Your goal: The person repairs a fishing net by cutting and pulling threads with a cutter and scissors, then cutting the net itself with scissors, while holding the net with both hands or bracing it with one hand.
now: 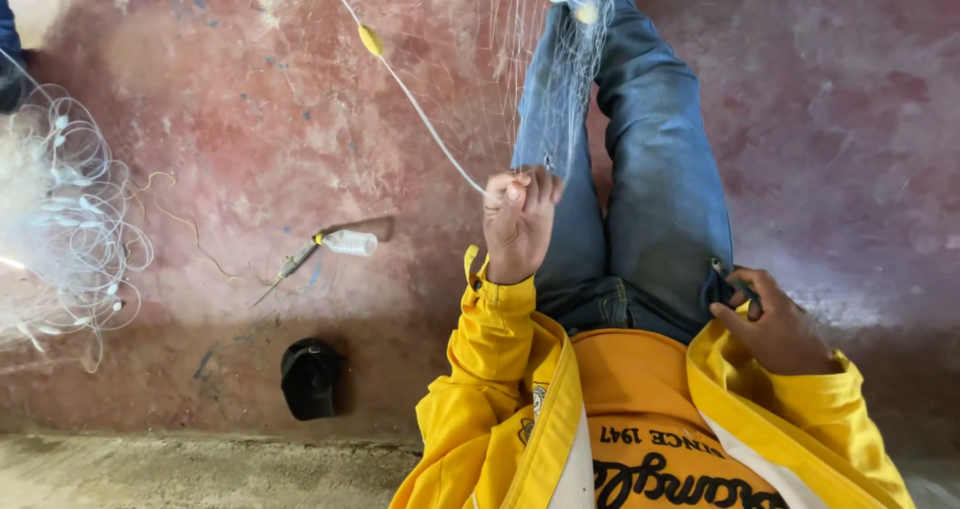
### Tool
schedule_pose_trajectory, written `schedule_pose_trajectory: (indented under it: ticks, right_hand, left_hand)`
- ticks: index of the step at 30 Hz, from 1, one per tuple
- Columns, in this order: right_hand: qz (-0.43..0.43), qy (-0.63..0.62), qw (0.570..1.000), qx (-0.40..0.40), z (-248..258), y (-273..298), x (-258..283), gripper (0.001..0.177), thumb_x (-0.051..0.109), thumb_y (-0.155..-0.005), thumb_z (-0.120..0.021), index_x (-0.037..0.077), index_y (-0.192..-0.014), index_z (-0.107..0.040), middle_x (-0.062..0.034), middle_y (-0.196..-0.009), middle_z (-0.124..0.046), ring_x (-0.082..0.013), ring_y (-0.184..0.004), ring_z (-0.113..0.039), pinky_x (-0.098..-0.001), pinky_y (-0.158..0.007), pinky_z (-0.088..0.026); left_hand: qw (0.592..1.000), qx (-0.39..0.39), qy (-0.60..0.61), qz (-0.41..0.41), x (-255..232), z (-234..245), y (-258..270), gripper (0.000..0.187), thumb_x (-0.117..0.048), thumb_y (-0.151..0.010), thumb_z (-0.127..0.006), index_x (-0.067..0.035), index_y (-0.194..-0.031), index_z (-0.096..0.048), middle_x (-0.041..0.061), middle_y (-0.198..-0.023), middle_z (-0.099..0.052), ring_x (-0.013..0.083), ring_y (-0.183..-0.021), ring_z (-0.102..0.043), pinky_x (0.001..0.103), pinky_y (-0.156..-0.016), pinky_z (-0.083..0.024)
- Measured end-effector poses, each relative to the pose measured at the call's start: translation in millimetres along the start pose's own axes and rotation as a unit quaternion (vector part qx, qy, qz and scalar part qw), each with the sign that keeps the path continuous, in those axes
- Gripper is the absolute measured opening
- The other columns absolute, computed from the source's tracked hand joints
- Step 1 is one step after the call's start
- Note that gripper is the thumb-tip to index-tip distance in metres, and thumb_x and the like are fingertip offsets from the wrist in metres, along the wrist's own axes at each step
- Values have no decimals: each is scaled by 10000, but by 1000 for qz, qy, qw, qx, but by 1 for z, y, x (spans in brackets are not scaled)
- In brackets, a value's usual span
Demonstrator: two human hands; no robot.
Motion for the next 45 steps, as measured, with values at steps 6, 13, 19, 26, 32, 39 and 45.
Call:
schedule_pose_trajectory:
  ticks: [6,13,19,26,32,39,45]
  right_hand:
    - [5,30,997,-75,6,4,6,459,330,-699,-596,213,-1124,-468,-20,-1012,-610,-249,-848,-620,-379,-769,-432]
    - [-54,160,985,35,3,-6,-8,502,415,-668,-555,271,-1142,-470,29,-1032,-625,-211,-941,-597,-359,-777,-417]
    - [-36,55,995,80,10,-8,-42,387,217,-641,-667,159,-1016,-592,-68,-812,-679,-159,-724,-578,-262,-668,-379]
    - [37,-9,978,205,-23,-28,-114,541,58,-644,-669,121,-1169,-551,21,-1123,-622,-72,-933,-582,-190,-836,-408]
    - [-71,-186,940,276,-13,-5,-124,611,-61,-668,-631,51,-1241,-451,-179,-1112,-645,-234,-979,-595,-346,-812,-469]
    - [265,-233,904,242,24,14,8,323,95,-639,-654,35,-942,-556,-119,-809,-642,-216,-733,-683,-316,-666,-602]
    - [478,-530,664,224,42,32,134,630,-184,-580,-618,117,-1123,-515,-161,-1099,-512,-226,-887,-578,-303,-760,-562]
  left_hand:
    - [936,-140,-241,-214,-68,23,6,54,-149,-824,-588,-102,-849,-590,127,-1111,-489,220,-1093,-433,368,-980,-295]
    - [964,-156,-73,-204,-98,12,17,83,-11,-866,-493,-63,-895,-550,98,-1135,-472,135,-831,-528,209,-636,-445]
    - [982,-126,-36,-137,-84,0,23,49,-30,-876,-461,-59,-883,-500,91,-1010,-515,53,-513,-361,163,-374,-320]
    - [984,-121,-76,-110,-70,-10,28,61,-88,-885,-453,-88,-871,-513,72,-839,-605,38,-362,-238,173,-341,-203]
    - [982,-171,-53,-59,-53,3,40,39,-126,-880,-445,-91,-889,-461,21,-525,-458,74,-451,-444,211,-385,-245]
    - [995,-84,-22,-46,-27,-23,34,74,-109,-906,-426,-50,-899,-471,97,-735,-615,153,-564,-556,243,-477,-444]
    - [994,-81,-72,-15,-9,-32,41,43,-79,-917,-394,-56,-924,-429,190,-845,-596,254,-810,-590,356,-710,-465]
Point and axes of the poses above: each hand's wrist, its own y-axis away from the middle knuckle, its own z-axis out of the back of the hand, x = y × z, the point moved 8 cm from there along -y, towards the middle knuckle
